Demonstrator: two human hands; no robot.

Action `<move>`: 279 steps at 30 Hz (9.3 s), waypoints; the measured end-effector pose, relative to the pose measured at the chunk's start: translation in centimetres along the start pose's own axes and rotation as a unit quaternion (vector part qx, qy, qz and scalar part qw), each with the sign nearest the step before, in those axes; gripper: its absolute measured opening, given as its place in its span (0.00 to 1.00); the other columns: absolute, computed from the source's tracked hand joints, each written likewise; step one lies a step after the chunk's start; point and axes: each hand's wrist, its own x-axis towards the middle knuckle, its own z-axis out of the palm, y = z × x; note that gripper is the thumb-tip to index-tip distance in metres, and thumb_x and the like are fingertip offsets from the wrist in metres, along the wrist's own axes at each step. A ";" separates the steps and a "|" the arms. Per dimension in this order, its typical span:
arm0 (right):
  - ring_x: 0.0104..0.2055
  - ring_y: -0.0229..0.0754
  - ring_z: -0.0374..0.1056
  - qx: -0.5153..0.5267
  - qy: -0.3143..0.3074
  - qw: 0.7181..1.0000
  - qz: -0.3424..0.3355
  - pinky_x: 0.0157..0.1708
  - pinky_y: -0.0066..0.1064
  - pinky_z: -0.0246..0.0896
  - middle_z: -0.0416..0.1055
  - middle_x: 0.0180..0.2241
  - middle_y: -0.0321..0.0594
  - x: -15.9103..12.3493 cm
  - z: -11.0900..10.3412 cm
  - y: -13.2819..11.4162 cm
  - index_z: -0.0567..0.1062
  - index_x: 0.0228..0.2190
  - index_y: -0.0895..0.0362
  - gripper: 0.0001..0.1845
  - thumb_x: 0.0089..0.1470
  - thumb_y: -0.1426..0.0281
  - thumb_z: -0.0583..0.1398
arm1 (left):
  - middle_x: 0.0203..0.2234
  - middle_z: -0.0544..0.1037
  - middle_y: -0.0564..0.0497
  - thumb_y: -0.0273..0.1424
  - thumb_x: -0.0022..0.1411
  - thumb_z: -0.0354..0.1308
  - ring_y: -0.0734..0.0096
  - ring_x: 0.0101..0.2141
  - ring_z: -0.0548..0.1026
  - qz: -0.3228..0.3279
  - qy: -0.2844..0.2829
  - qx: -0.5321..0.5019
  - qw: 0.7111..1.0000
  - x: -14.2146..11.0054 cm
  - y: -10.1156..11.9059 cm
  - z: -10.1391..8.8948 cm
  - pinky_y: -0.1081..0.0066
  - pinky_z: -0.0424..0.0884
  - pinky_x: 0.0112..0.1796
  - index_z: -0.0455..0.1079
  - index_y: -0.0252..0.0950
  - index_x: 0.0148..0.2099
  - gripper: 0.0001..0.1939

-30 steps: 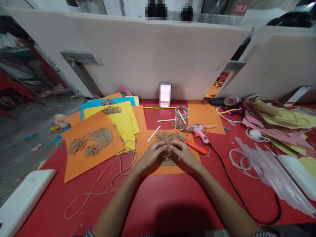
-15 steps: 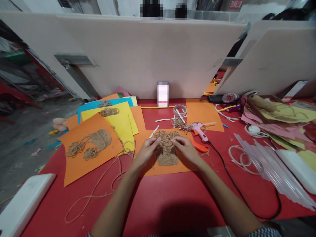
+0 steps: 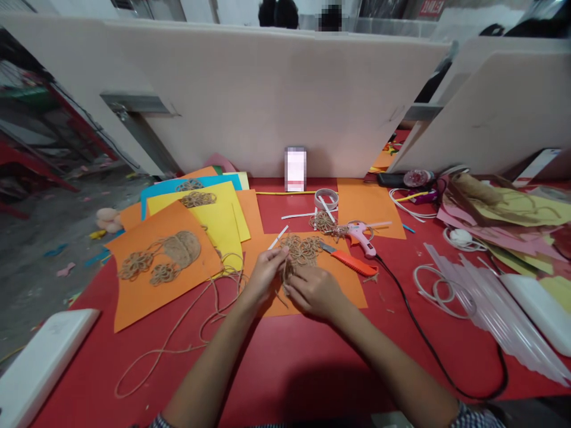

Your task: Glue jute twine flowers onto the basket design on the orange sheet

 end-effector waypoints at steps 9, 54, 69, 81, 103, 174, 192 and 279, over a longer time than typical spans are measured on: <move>0.40 0.46 0.64 -0.049 -0.028 0.986 0.160 0.38 0.33 0.55 0.71 0.36 0.41 0.3 -0.8 3.3 0.70 0.34 0.56 0.18 0.56 0.54 0.63 | 0.13 0.49 0.64 0.29 0.71 0.51 0.84 0.12 0.48 -0.001 -0.033 -0.283 0.958 2.3 0.6 -2.7 0.82 0.46 0.15 0.61 0.34 0.29 0.14; 0.73 0.50 0.38 -0.130 -0.163 0.964 0.167 0.63 0.59 0.51 0.40 0.71 0.37 -9.8 3.0 -6.1 0.37 0.70 0.49 0.43 0.63 0.47 0.46 | 0.14 0.52 0.61 0.30 0.76 0.37 0.82 0.12 0.51 0.007 -0.067 -0.416 0.907 3.1 0.1 -4.0 0.81 0.48 0.15 0.60 0.35 0.31 0.19; 0.73 0.56 0.35 -0.191 -0.075 0.918 0.341 0.63 0.62 0.43 0.47 0.70 0.47 -8.4 0.3 -2.7 0.49 0.69 0.54 0.38 0.65 0.51 0.47 | 0.14 0.53 0.61 0.29 0.75 0.42 0.82 0.12 0.52 0.013 -0.068 -0.411 0.909 3.0 -0.1 -4.2 0.81 0.48 0.15 0.59 0.35 0.31 0.16; 0.72 0.59 0.37 -0.212 0.004 0.912 0.351 0.61 0.59 0.49 0.46 0.70 0.46 -7.8 0.7 -2.3 0.57 0.67 0.48 0.32 0.65 0.53 0.48 | 0.14 0.53 0.61 0.29 0.75 0.41 0.82 0.12 0.52 0.009 -0.073 -0.409 0.910 3.2 -0.2 -4.1 0.81 0.48 0.15 0.59 0.35 0.31 0.17; 0.72 0.57 0.40 -0.207 -0.015 0.939 0.274 0.61 0.58 0.50 0.49 0.70 0.40 -10.8 0.1 -3.1 0.68 0.60 0.42 0.23 0.65 0.60 0.52 | 0.14 0.52 0.62 0.29 0.75 0.42 0.82 0.12 0.52 0.010 -0.072 -0.411 0.909 3.0 -0.1 -4.1 0.81 0.49 0.16 0.60 0.35 0.31 0.17; 0.48 0.44 0.66 0.157 0.061 0.975 0.144 0.51 0.38 0.58 0.72 0.44 0.43 4.5 0.6 3.8 0.75 0.44 0.55 0.14 0.64 0.61 0.55 | 0.16 0.56 0.59 0.29 0.75 0.42 0.81 0.15 0.56 0.159 -0.022 -0.468 0.869 2.6 2.3 -7.3 0.78 0.52 0.17 0.60 0.36 0.32 0.16; 0.41 0.42 0.70 0.124 0.035 0.983 0.133 0.45 0.34 0.60 0.77 0.37 0.41 3.2 0.9 5.0 0.79 0.32 0.55 0.06 0.60 0.69 0.61 | 0.14 0.53 0.60 0.27 0.74 0.41 0.79 0.14 0.53 0.075 -0.021 -0.439 0.895 3.1 1.3 -6.2 0.76 0.46 0.17 0.57 0.36 0.30 0.17; 0.30 0.39 0.65 0.246 -0.024 0.945 0.216 0.31 0.29 0.53 0.72 0.27 0.39 7.3 -0.7 5.9 0.75 0.29 0.57 0.24 0.58 0.49 0.57 | 0.23 0.72 0.52 0.46 0.57 0.63 0.74 0.26 0.67 0.153 -0.062 0.167 0.972 5.3 1.1 -1.6 0.74 0.60 0.27 0.72 0.33 0.29 0.20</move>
